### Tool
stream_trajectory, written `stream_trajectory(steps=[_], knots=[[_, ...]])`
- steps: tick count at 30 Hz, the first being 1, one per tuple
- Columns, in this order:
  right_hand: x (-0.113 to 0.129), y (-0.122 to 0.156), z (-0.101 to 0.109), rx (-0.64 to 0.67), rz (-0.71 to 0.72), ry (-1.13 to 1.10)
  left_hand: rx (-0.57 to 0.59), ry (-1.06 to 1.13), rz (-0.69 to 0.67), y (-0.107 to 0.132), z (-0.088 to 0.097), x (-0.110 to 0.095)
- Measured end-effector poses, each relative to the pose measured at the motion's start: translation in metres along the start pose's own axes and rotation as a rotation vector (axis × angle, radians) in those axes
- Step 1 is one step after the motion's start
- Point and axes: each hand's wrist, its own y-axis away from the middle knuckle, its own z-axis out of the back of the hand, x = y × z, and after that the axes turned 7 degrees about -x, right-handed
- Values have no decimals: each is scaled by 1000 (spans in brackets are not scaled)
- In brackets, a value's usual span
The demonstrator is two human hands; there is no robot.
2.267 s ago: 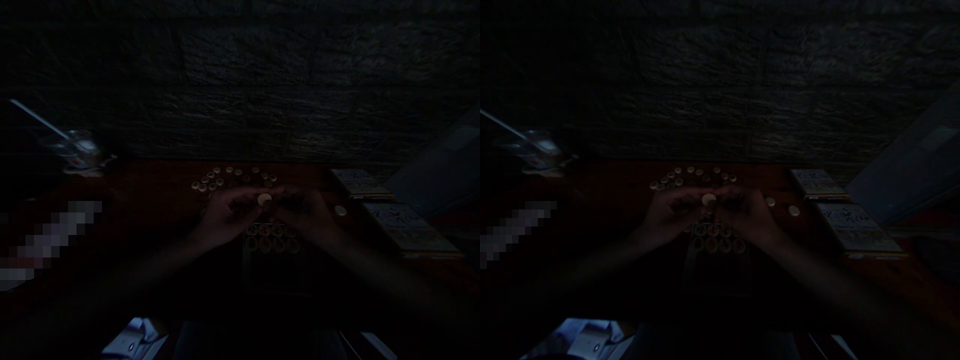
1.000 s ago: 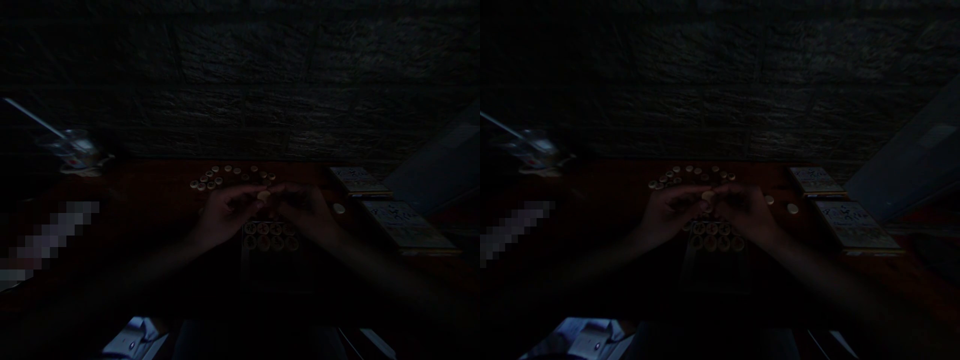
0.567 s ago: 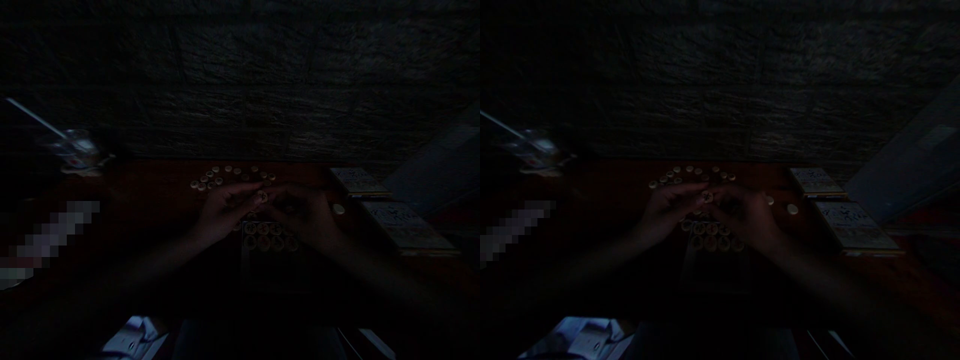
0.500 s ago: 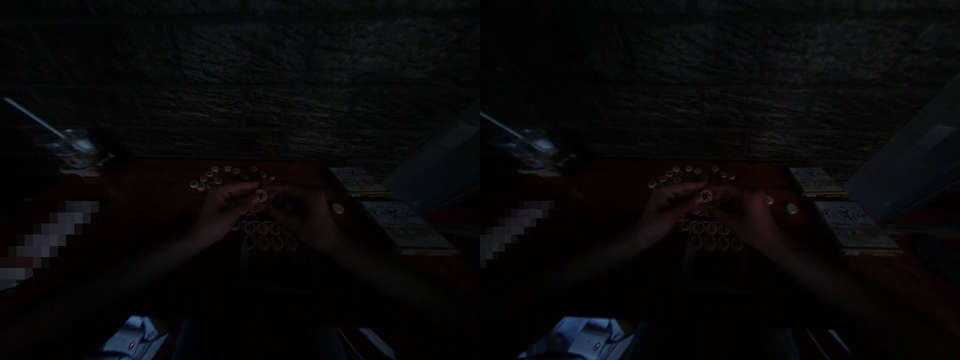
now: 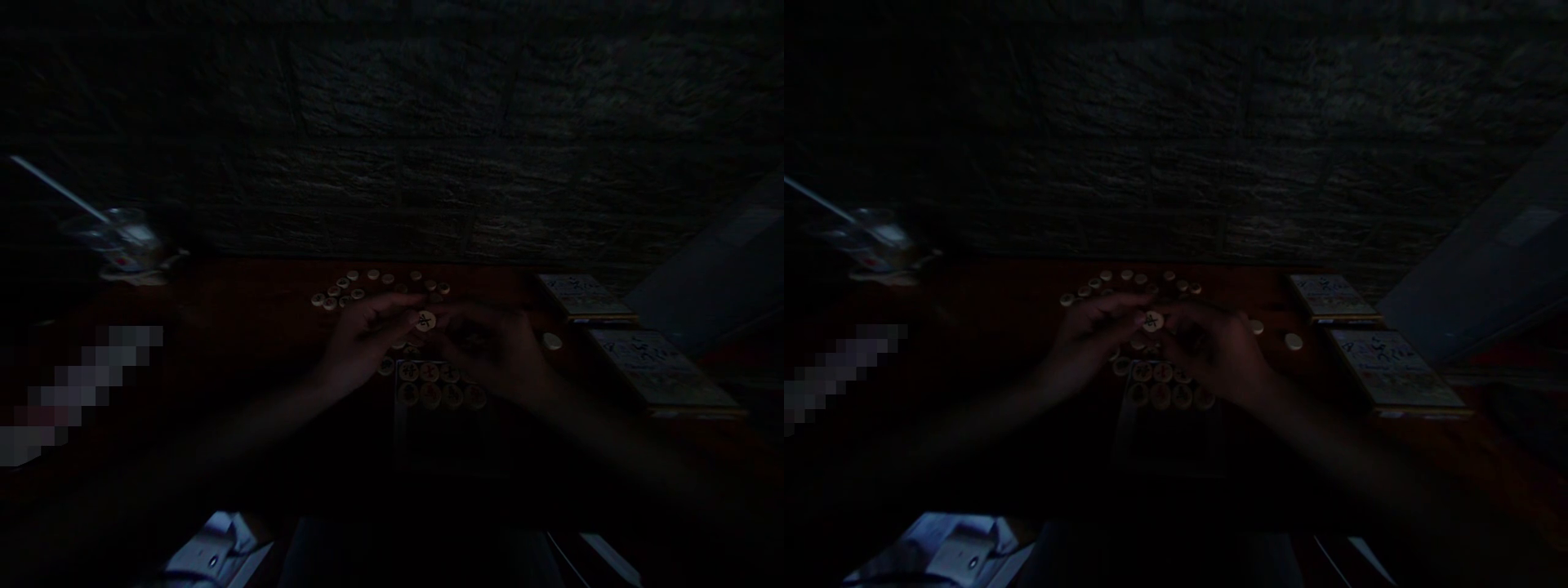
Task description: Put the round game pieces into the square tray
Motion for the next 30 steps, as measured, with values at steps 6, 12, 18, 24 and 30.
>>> stream_trajectory(steps=[6,12,18,24,30], knots=[[0,2,-1,7,-25,-18,42,-14,38,0,-1,-3],[2,1,1,76,12,-5,81,-65,15,3,-1,-6],[3,0,2,45,0,1,95,-76,-30,3,-1,-6],[4,-1,4,94,95,50,78,-27,17,1,1,-4],[9,-3,4,59,143,97,105,-40,-39,1,2,-1]])
